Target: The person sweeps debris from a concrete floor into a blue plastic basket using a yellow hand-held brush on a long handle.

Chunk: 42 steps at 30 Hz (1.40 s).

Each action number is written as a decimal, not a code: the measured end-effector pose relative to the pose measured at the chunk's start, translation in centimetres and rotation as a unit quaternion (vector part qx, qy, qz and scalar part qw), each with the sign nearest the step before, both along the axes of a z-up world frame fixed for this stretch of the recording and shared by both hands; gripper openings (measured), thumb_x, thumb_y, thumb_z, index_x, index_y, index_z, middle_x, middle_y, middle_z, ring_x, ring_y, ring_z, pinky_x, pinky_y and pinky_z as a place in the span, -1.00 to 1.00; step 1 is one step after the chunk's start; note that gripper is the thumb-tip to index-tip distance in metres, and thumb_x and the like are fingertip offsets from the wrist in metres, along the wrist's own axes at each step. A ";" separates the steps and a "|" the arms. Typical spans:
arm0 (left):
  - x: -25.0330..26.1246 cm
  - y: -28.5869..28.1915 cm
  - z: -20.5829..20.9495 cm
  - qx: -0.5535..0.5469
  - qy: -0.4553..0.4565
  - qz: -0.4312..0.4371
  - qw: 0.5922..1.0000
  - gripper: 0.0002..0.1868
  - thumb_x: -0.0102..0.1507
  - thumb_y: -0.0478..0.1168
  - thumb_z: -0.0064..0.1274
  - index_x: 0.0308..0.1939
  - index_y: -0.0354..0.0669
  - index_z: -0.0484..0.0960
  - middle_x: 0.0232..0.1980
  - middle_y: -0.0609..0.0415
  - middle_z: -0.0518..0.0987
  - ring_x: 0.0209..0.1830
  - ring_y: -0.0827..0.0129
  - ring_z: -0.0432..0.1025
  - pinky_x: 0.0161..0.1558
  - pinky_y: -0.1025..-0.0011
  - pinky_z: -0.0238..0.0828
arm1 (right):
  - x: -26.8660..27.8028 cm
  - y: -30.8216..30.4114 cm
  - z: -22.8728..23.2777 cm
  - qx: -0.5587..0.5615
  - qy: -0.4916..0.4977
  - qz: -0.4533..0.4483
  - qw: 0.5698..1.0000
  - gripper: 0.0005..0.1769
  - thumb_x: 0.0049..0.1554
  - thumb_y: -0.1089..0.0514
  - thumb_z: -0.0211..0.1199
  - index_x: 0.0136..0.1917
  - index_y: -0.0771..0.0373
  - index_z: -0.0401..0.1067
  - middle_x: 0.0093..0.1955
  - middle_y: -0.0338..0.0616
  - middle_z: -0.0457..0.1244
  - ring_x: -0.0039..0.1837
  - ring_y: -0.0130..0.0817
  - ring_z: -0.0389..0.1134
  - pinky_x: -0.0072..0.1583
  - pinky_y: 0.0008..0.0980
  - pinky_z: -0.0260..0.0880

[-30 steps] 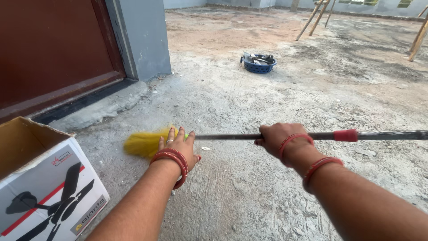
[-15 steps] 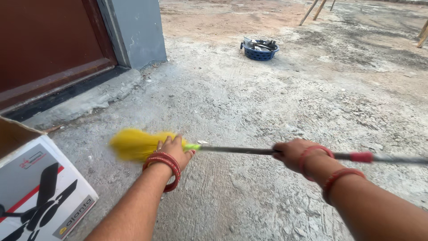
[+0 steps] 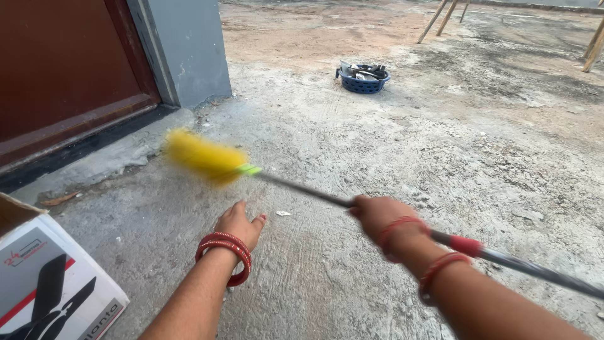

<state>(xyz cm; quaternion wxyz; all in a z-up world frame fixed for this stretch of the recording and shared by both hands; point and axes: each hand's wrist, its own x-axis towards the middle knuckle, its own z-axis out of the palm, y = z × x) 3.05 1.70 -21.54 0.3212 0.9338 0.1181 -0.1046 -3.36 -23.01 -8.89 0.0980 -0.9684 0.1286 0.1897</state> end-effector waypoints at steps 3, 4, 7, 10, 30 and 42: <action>-0.7 0.3 0.4 0.034 0.000 0.000 0.999 -0.27 0.30 0.10 0.10 0.46 -0.07 0.27 0.49 -0.07 0.32 0.52 0.06 0.19 0.48 0.17 0.12 | 0.2 4.2 -0.8 -0.030 0.025 0.129 0.991 -0.65 0.35 -0.15 -0.08 0.27 -0.12 0.40 -0.11 -0.20 0.36 -0.12 -0.35 0.42 -0.03 -0.22 0.48; -0.8 0.4 0.4 0.036 0.002 0.000 0.999 -0.28 0.31 0.09 0.09 0.46 -0.09 0.27 0.48 -0.09 0.33 0.51 0.06 0.20 0.48 0.17 0.13 | 0.4 5.4 -1.1 -0.050 0.017 0.164 0.985 -0.66 0.35 -0.13 -0.08 0.26 -0.09 0.41 -0.10 -0.18 0.36 -0.09 -0.31 0.42 0.00 -0.20 0.47; -1.0 1.0 -0.6 0.035 0.003 -0.007 0.999 -0.30 0.32 0.07 0.08 0.45 -0.13 0.28 0.47 -0.11 0.34 0.50 0.06 0.23 0.47 0.18 0.16 | 0.5 6.9 -2.4 -0.081 -0.001 0.212 0.974 -0.68 0.36 -0.07 -0.07 0.24 -0.04 0.42 -0.05 -0.14 0.37 -0.01 -0.22 0.43 0.07 -0.14 0.45; -1.2 1.3 -2.4 0.021 -0.006 -0.018 1.000 -0.32 0.31 0.06 0.09 0.44 -0.10 0.31 0.48 -0.10 0.33 0.49 0.08 0.25 0.47 0.19 0.15 | 1.0 5.2 -4.6 -0.062 0.002 0.140 0.988 -0.68 0.35 -0.07 -0.05 0.26 -0.04 0.42 -0.02 -0.12 0.37 0.03 -0.22 0.43 0.09 -0.13 0.45; -2.8 -11.6 -11.8 -0.548 0.157 0.164 0.805 -0.46 0.35 0.09 0.12 0.13 -0.32 0.49 -0.10 0.13 0.55 -0.14 0.41 0.44 -0.11 0.33 0.41 | -2.6 -0.4 -14.6 0.024 -0.050 0.029 0.998 -0.68 0.19 -0.01 0.22 0.14 0.19 0.47 0.04 0.13 0.39 0.14 0.07 0.41 0.16 -0.01 0.40; -5.2 -17.1 4.2 -0.523 0.224 0.254 0.782 -0.49 0.33 -0.12 0.12 0.30 -0.11 0.34 0.16 0.06 0.48 0.04 0.28 0.44 0.03 0.20 0.46 | -8.6 -6.8 7.5 -0.025 0.175 0.067 0.982 -0.49 0.30 -0.10 -0.06 0.50 -0.27 0.07 0.12 -0.07 0.34 0.23 -0.04 0.40 0.22 -0.08 0.36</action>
